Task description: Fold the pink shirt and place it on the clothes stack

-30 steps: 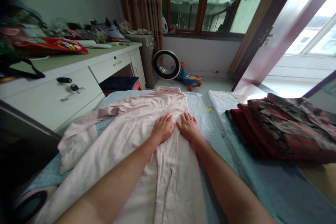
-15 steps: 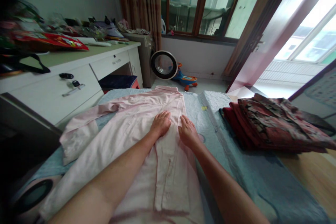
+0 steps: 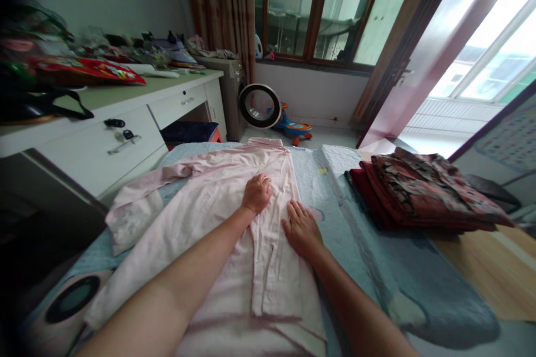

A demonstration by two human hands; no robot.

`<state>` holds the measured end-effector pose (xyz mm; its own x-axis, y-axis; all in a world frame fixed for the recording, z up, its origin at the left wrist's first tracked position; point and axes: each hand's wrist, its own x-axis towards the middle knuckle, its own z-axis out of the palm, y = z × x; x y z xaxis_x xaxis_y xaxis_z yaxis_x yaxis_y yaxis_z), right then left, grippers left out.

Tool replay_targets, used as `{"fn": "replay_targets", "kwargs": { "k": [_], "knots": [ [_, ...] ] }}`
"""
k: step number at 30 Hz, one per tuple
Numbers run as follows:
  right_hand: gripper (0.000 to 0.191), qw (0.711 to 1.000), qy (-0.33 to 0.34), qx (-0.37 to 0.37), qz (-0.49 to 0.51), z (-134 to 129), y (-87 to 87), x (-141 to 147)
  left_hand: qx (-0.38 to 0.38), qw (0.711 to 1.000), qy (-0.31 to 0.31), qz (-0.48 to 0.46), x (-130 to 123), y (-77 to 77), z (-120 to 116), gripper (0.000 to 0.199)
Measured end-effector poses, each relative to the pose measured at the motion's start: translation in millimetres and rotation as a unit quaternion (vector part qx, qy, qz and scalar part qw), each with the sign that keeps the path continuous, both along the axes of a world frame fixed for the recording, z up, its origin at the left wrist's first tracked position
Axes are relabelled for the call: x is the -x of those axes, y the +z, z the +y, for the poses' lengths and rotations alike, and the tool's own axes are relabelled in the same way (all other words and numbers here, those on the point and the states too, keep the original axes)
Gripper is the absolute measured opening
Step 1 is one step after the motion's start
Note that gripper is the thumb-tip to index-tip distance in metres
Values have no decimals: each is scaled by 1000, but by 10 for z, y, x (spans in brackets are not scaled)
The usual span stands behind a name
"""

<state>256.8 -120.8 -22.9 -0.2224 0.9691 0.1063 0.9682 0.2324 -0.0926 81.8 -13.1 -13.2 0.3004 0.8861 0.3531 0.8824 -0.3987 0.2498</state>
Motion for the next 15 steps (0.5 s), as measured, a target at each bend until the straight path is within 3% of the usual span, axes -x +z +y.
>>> {"fn": "replay_targets", "kwargs": {
  "k": [7,15],
  "knots": [
    [52,1000,-7,-1,9,17,1,10,32,996,-53,60,77,58,-346,28],
    [48,999,-2,-31,31,6,-35,-4,111,985,-83,104,210,31,-1125,57]
  ]
}}
